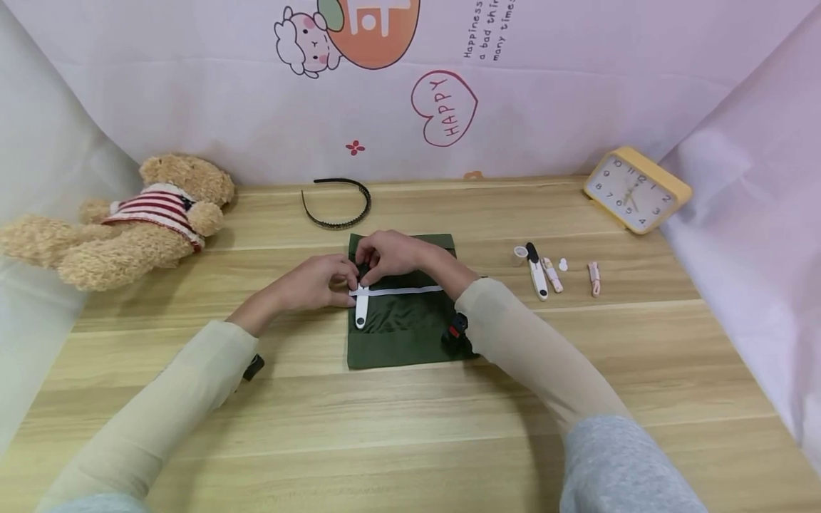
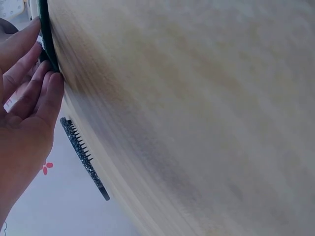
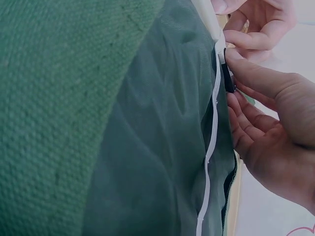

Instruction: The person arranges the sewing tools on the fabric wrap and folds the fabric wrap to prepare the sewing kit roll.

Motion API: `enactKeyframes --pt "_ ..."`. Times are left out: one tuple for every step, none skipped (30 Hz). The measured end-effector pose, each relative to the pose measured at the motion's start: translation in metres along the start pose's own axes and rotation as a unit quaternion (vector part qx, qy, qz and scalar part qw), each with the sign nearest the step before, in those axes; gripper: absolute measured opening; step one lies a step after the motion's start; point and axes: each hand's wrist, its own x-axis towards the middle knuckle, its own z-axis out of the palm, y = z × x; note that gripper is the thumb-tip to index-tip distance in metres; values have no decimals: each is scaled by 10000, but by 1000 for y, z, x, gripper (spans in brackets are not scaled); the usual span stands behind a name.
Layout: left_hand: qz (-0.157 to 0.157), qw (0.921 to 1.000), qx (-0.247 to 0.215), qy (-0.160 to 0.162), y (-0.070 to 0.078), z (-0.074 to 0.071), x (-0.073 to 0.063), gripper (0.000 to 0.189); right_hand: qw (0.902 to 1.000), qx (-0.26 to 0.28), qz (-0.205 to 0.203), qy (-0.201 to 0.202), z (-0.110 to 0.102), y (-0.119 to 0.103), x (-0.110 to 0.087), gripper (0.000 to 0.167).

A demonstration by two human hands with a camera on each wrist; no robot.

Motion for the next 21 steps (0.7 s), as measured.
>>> enactKeyframes --pt "9 10000 14 3 0 0 0 15 10000 17 -31 -7 0 1 0 34" --pt "10 10000 21 5 0 0 0 15 10000 54 -61 -4 -1 1 -1 35" --pt "6 10000 34 3 0 0 0 15 9999 93 -94 8 -1 2 -1 35" --pt "-4 10000 44 3 0 -1 0 16 9998 153 -123 31 -2 3 -2 35" --pt "-31 10000 57 -2 0 -1 0 16 9996 223 -148 64 -3 3 -3 35" --pt "-70 10000 58 0 0 -1 0 16 9994 280 -175 104 -4 4 -4 34" --pt "-110 9999 55 7 0 -2 0 16 9991 337 -205 161 -5 4 -6 34" --pt "-151 9999 56 23 1 -2 0 16 9987 397 -223 224 -6 5 -8 33" --pt "-173 9998 60 44 1 -2 0 16 9983 438 -237 297 -8 5 -10 33" --pt "-190 9998 51 70 1 -2 0 16 9979 475 -246 367 -10 6 -13 33" --pt "-193 9998 41 99 1 -3 0 15 9975 501 -244 437 -13 7 -16 33" --pt "-168 9998 41 134 1 -3 0 15 9971 516 -245 509 -15 8 -19 33" --pt "-140 9998 44 164 1 -3 1 15 9965 544 -250 584 -18 9 -23 34" --pt "-101 9997 58 193 1 -2 1 15 9958 594 -239 650 -20 11 -27 34" --pt "-53 9997 72 223 1 -2 1 15 9952 622 -252 718 -23 13 -31 34" --pt "-19 9996 80 256 2 -3 1 15 9945 652 -270 780 -25 14 -35 35" --pt "11 9995 89 286 3 -3 2 16 9936 698 -283 838 -28 16 -39 35" --pt "26 9994 107 320 3 -3 2 17 9927 743 -308 904 -30 18 -44 35" --pt "21 9993 105 354 4 -3 3 18 9915 789 -323 981 -33 21 -49 35" --pt "26 9991 119 394 5 -3 3 19 9905 823 -316 1058 -35 23 -53 36" --pt "20 9990 122 428 7 -4 3 20 9893 862 -321 1135 -37 25 -59 37"
